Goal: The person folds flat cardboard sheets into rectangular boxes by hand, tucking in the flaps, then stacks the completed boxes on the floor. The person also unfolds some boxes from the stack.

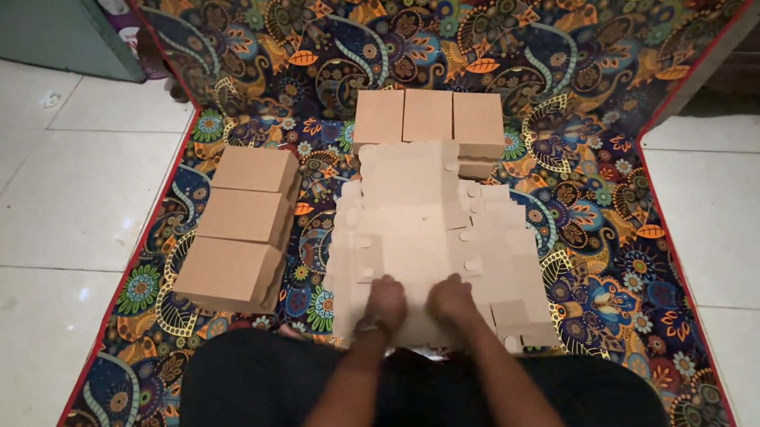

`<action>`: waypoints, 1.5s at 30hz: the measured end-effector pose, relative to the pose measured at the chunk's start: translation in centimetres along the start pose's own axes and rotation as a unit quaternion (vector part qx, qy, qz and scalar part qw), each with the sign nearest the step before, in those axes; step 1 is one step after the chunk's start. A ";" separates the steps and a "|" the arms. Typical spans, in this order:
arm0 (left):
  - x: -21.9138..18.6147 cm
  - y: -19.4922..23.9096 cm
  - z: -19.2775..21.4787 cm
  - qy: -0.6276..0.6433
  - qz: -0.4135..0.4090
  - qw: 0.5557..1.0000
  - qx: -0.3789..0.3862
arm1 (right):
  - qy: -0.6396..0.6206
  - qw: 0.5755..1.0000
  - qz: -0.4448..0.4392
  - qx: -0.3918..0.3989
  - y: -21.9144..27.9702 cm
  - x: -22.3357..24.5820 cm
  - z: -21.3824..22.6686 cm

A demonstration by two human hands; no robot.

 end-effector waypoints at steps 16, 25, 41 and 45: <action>9.0 -0.6 -4.4 0.563 0.310 0.765 -0.034 | -0.591 0.736 -0.266 -0.197 3.1 -8.0 -2.8; -0.9 3.4 12.1 0.431 0.087 0.898 -0.025 | -0.409 0.883 0.029 -0.227 12.7 3.1 12.4; -0.7 -0.5 1.4 -0.101 0.029 0.988 -0.114 | 0.075 0.954 0.130 -0.258 -8.7 -3.7 -8.7; 2.9 -1.8 -3.9 0.003 0.093 0.960 0.263 | -0.204 0.979 -0.018 0.019 -7.6 -5.9 -8.2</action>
Point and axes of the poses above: each hand's wrist, its own y-axis away from the middle knuckle, its own z-axis out of the back of the hand, x = y × z, the point moved 10 cm from there along -y, towards the middle knuckle, and after that the axes turned 1 degree about x, right-handed, at the moved point
